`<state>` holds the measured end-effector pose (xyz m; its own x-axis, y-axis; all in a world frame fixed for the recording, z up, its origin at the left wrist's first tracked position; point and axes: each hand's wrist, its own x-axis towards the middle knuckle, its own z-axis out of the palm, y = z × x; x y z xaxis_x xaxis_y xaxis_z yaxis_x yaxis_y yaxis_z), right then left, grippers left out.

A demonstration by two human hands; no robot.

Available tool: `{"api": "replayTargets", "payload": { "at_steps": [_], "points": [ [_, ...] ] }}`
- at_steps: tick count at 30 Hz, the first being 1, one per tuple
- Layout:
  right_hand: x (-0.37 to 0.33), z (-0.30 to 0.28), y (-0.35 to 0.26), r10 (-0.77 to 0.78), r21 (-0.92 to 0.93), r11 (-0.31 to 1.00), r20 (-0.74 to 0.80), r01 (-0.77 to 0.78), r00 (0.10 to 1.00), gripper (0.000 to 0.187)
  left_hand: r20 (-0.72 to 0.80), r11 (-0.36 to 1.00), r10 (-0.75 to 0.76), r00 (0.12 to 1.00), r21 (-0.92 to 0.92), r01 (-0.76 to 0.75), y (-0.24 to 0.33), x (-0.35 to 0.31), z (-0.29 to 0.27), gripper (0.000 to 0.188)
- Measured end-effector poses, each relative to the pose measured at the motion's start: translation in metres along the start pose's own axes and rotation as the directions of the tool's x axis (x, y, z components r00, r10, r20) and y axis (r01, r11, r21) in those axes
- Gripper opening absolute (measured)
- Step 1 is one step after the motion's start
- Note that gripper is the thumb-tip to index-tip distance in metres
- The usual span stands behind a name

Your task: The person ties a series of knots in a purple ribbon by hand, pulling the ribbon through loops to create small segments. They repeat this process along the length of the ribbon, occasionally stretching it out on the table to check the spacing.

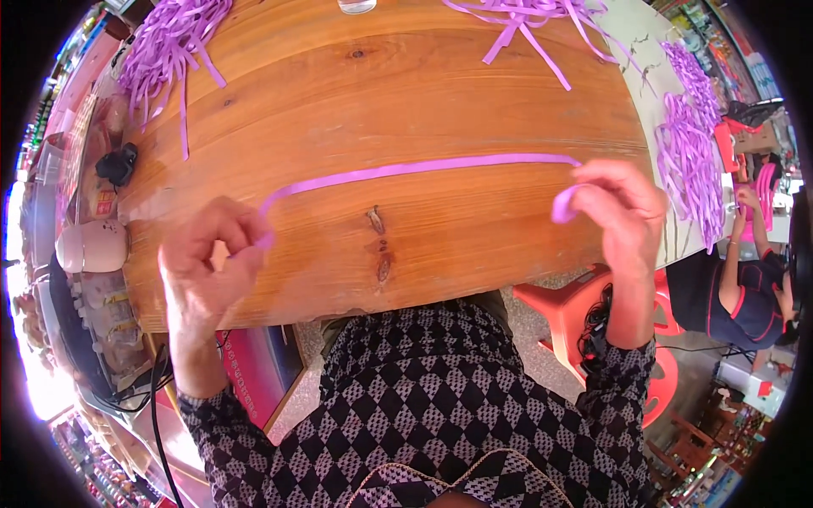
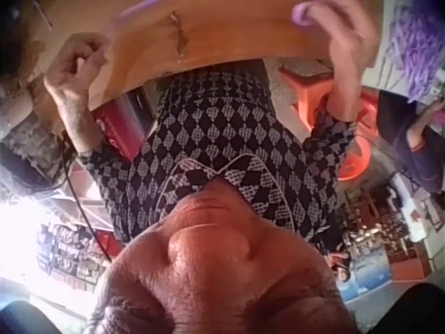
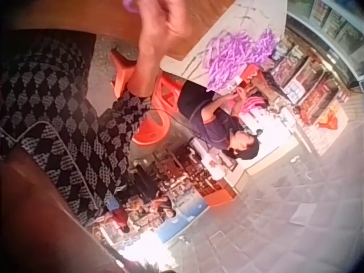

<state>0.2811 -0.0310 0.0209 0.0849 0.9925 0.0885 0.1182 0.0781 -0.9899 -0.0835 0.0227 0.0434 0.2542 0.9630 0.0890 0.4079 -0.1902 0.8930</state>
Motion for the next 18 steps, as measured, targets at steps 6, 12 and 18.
{"api": "replayTargets", "payload": {
  "at_steps": [6,12,18],
  "points": [
    [0.006,0.054,-0.016,0.057,-0.005,0.998,0.205,-0.058,0.977,0.013,0.219,0.793,-0.25,0.943,-0.513,0.329,0.009,0.012,0.028,0.013],
    [0.005,0.076,-0.011,0.257,0.15,0.936,0.326,-0.318,0.91,0.015,0.177,0.695,-0.207,0.962,-0.665,0.272,0.011,0.006,0.062,0.016],
    [0.003,0.092,-0.003,-0.023,-0.02,0.999,0.267,0.03,0.963,0.01,0.371,0.522,-0.26,0.892,-0.723,0.453,0.011,0.016,0.059,0.019]
  ]
}}
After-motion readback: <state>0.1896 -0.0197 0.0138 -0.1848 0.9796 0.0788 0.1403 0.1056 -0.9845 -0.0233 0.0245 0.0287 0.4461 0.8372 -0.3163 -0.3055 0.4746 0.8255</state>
